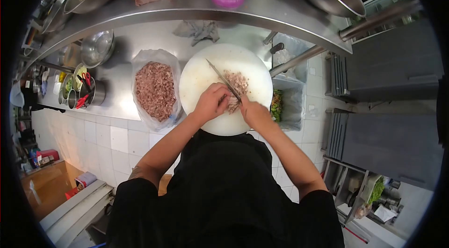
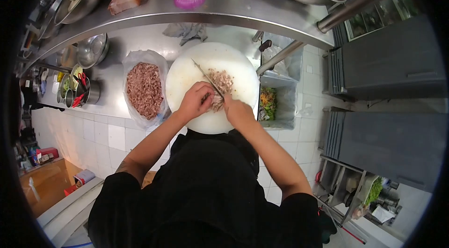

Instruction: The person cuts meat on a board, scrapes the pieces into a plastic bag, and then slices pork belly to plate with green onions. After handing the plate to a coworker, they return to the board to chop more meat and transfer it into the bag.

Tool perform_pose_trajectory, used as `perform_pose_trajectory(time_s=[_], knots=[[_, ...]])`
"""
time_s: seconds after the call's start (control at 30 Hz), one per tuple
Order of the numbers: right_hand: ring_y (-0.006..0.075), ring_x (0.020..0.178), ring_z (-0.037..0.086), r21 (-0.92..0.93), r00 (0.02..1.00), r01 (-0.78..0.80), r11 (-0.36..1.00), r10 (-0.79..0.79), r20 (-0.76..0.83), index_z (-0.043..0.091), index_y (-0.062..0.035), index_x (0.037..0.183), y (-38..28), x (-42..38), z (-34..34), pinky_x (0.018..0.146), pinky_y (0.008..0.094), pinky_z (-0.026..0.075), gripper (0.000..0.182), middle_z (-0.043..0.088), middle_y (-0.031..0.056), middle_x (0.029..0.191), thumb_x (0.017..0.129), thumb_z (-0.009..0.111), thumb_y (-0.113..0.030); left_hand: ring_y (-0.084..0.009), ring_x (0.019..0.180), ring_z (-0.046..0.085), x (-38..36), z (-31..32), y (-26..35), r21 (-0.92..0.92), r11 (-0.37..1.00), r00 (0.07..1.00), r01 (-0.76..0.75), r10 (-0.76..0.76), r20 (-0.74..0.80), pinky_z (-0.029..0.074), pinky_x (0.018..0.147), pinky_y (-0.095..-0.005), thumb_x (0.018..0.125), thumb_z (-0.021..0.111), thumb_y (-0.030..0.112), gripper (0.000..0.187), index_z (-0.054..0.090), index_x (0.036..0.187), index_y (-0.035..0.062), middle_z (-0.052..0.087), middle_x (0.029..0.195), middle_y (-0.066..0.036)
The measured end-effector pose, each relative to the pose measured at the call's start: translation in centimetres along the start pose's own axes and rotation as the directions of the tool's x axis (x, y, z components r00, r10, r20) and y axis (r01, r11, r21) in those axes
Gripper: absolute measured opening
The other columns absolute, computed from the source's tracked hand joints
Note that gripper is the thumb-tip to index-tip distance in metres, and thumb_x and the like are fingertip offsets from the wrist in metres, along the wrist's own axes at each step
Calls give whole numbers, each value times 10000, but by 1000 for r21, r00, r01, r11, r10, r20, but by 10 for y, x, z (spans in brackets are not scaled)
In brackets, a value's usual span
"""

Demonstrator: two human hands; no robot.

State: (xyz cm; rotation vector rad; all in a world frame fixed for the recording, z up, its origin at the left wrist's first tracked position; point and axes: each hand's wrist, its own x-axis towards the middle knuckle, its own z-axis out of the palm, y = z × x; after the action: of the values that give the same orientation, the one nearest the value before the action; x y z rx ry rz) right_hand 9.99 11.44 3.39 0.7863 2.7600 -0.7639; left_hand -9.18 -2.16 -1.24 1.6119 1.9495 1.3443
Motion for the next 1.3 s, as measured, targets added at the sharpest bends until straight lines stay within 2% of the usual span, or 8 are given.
perform_pose_trajectory(time_s=[0.23,0.33,0.47,0.63,0.77,0.9,1.07,1.3], knots=[[542,855,752,-43,986,-54,998,60,153,528,-37,1194,-12,-61,-52,769,645,569,203,767,288,864,1128,562,-226,-373,1067,688,1,-3,3,21,999,998,-36,37,-58,575,913,-453,912,787,29,176,698,1062,46,707,1146,-133],[542,867,752,-39,999,39,998,-39,-6,530,-31,1183,8,-14,11,777,647,564,205,764,301,874,1130,553,-228,-375,1070,687,-1,-3,0,28,999,1000,-18,18,-5,574,911,-455,914,785,26,173,694,1059,43,705,1147,-136],[526,895,758,2,998,56,998,-56,16,534,-31,1207,-11,14,-24,793,649,567,226,767,300,904,1136,545,-245,-373,1063,690,0,0,1,36,999,997,-41,44,-66,575,905,-454,913,784,25,170,694,1056,49,707,1134,-135],[537,906,759,-63,978,-70,996,81,193,523,-41,1242,-22,-56,-59,810,631,580,251,777,285,902,1133,565,-264,-370,1049,693,-4,-2,3,41,998,994,-52,56,-99,579,899,-451,912,788,21,165,698,1048,49,710,1128,-135],[529,906,752,-20,999,5,1000,-4,42,511,-40,1222,-6,-7,4,802,636,564,249,771,288,923,1128,587,-258,-369,1049,696,-6,-4,-4,38,999,1000,-1,2,-13,584,908,-443,919,785,14,165,711,1062,49,713,1131,-134],[520,870,740,146,992,79,986,-92,81,511,-54,1207,2,5,-38,761,622,560,240,767,238,915,1130,605,-261,-352,1073,699,-5,-12,0,-2,999,989,-34,34,-142,590,906,-420,933,784,20,162,721,1080,44,714,1157,-128],[479,777,745,-41,992,125,991,-125,-6,517,-52,1160,0,-47,-51,684,603,568,215,752,224,843,1119,622,-236,-340,1092,697,-10,-16,9,-119,984,978,134,-150,-143,592,895,-415,942,786,23,148,723,1075,36,710,1190,-120],[484,745,745,-126,998,31,992,-24,53,515,-49,1168,-16,-79,-53,680,609,582,220,743,236,794,1137,576,-258,-354,1061,704,-10,-2,0,45,999,995,14,-10,-99,588,885,-437,931,786,31,108,729,1022,28,724,1147,-133]])
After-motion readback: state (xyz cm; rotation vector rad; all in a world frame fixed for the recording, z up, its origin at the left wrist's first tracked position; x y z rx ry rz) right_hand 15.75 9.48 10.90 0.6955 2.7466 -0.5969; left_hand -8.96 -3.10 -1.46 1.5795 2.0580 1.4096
